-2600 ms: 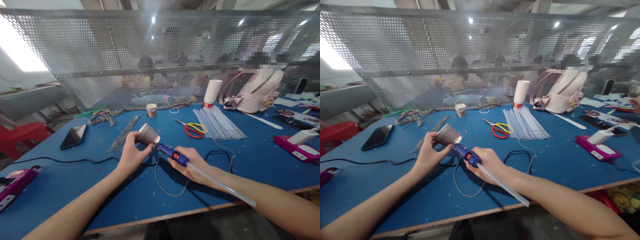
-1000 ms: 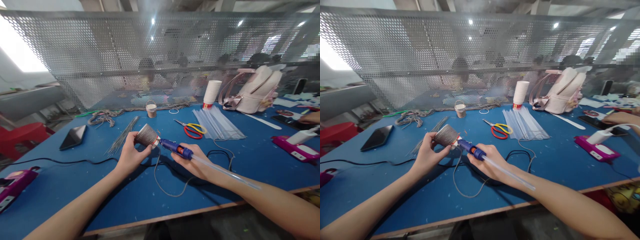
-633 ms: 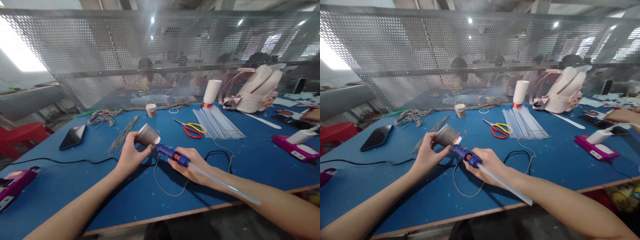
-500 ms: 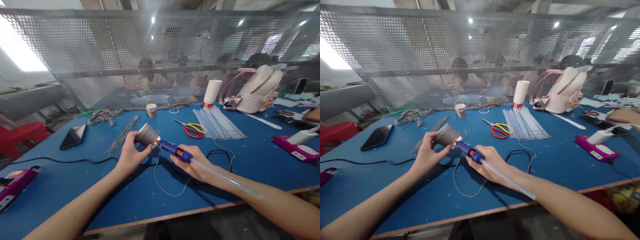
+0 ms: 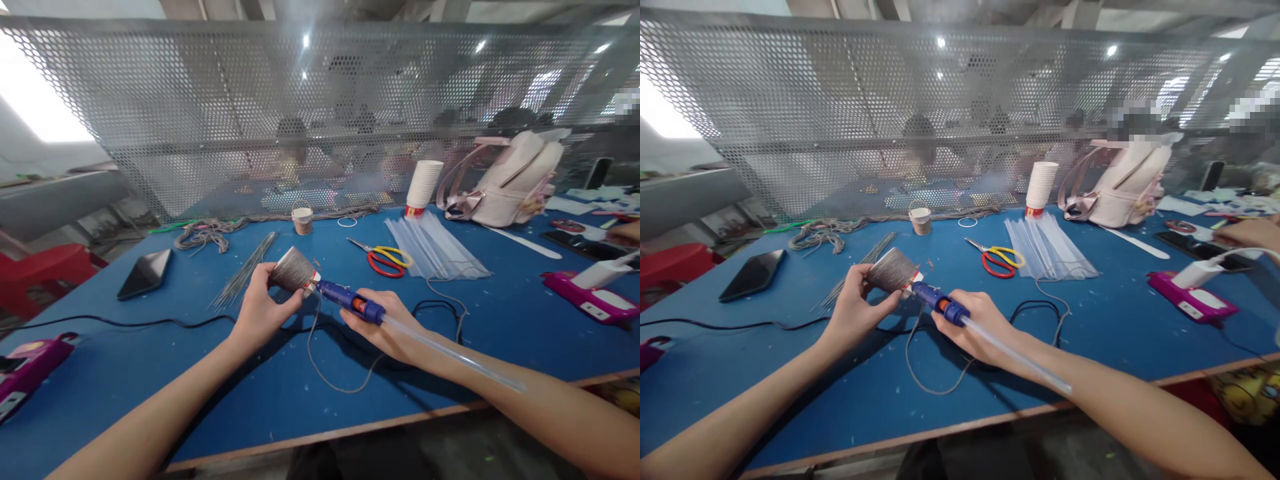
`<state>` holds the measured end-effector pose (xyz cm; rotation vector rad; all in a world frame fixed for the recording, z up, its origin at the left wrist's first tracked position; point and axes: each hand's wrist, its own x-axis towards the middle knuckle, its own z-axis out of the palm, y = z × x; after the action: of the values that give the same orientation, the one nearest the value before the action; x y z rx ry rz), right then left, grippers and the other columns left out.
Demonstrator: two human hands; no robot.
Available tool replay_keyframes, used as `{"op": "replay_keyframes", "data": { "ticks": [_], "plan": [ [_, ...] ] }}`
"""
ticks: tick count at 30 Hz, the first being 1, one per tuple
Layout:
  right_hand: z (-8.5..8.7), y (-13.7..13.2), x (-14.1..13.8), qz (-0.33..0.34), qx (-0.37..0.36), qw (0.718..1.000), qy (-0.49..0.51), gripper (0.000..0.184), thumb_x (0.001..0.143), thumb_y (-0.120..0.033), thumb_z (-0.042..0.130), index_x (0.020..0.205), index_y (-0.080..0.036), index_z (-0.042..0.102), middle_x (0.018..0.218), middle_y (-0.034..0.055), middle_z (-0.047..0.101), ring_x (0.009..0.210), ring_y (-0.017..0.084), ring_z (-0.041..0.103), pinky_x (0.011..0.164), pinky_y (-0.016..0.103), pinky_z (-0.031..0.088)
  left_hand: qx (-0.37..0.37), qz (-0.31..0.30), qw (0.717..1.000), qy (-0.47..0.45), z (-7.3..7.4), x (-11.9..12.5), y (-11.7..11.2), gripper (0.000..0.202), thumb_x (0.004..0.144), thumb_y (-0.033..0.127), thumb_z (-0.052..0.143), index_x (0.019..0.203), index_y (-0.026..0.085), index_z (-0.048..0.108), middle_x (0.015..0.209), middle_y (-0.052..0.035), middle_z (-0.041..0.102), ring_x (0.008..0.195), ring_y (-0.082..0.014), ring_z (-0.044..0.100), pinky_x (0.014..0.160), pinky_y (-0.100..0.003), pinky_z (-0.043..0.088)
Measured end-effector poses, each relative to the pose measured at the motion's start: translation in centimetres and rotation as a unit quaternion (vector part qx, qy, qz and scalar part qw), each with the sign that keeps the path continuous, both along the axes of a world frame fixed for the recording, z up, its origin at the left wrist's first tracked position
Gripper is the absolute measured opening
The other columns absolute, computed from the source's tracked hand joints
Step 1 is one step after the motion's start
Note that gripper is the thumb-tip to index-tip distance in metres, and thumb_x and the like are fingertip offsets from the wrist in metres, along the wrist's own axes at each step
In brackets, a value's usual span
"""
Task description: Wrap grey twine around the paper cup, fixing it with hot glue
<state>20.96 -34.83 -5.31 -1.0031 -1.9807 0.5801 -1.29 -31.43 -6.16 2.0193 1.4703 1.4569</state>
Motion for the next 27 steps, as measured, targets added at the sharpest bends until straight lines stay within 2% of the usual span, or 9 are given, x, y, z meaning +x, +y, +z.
{"op": "replay_keyframes", "data": {
  "ticks": [3, 6, 16, 22, 27],
  "plan": [
    [0.23, 0.28, 0.18, -0.038, -0.045, 0.998, 0.003, 0.026, 0.081, -0.031, 0.056, 0.061, -0.020, 0.043, 0.054, -0.0045, 0.046, 0.049, 0.009, 0.037, 0.048, 0.022, 0.033, -0.004, -0.015, 1.000, -0.007, -0.04, -0.11, 0.06, 0.035, 0.070, 0.032, 0.068, 0.097, 0.021, 0.049, 0.088, 0.0005, 0.057, 0.080, -0.0150, 0.060, 0.076, -0.031, 0.051],
    [0.41, 0.31, 0.24, -0.048, -0.071, 0.996, -0.002, 0.024, 0.080, -0.034, 0.055, 0.063, -0.020, 0.046, 0.055, -0.0036, 0.048, 0.050, 0.009, 0.039, 0.048, 0.022, 0.033, -0.008, -0.024, 1.000, -0.012, 0.00, -0.13, 0.11, 0.034, 0.069, 0.031, 0.068, 0.096, 0.021, 0.048, 0.089, 0.0008, 0.057, 0.080, -0.0145, 0.061, 0.076, -0.031, 0.052],
    [-0.05, -0.31, -0.20, 0.022, -0.009, 1.000, -0.003, 0.025, 0.082, -0.031, 0.055, 0.063, -0.021, 0.041, 0.056, -0.0050, 0.044, 0.049, 0.008, 0.031, 0.049, 0.022, 0.030, -0.029, -0.021, 0.999, -0.013, 0.38, 0.14, -0.16, 0.036, 0.068, 0.034, 0.067, 0.095, 0.021, 0.047, 0.088, 0.0001, 0.057, 0.082, -0.0158, 0.060, 0.078, -0.032, 0.051],
    [0.31, 0.16, 0.32, -0.040, -0.069, 0.997, -0.008, 0.026, 0.081, -0.035, 0.055, 0.063, -0.020, 0.045, 0.056, -0.0033, 0.048, 0.050, 0.009, 0.037, 0.049, 0.023, 0.032, -0.015, -0.022, 1.000, -0.009, 0.30, 0.00, -0.10, 0.034, 0.069, 0.032, 0.066, 0.095, 0.021, 0.046, 0.089, 0.0003, 0.056, 0.081, -0.0149, 0.060, 0.078, -0.032, 0.051],
    [0.78, 0.12, 0.44, -0.046, -0.080, 0.996, -0.009, 0.027, 0.082, -0.035, 0.054, 0.062, -0.020, 0.044, 0.056, -0.0033, 0.048, 0.051, 0.010, 0.038, 0.048, 0.023, 0.032, -0.014, -0.025, 1.000, -0.001, 0.17, -0.17, 0.07, 0.034, 0.070, 0.032, 0.065, 0.096, 0.021, 0.047, 0.089, 0.0005, 0.056, 0.081, -0.0142, 0.060, 0.078, -0.031, 0.051]
  ]
}}
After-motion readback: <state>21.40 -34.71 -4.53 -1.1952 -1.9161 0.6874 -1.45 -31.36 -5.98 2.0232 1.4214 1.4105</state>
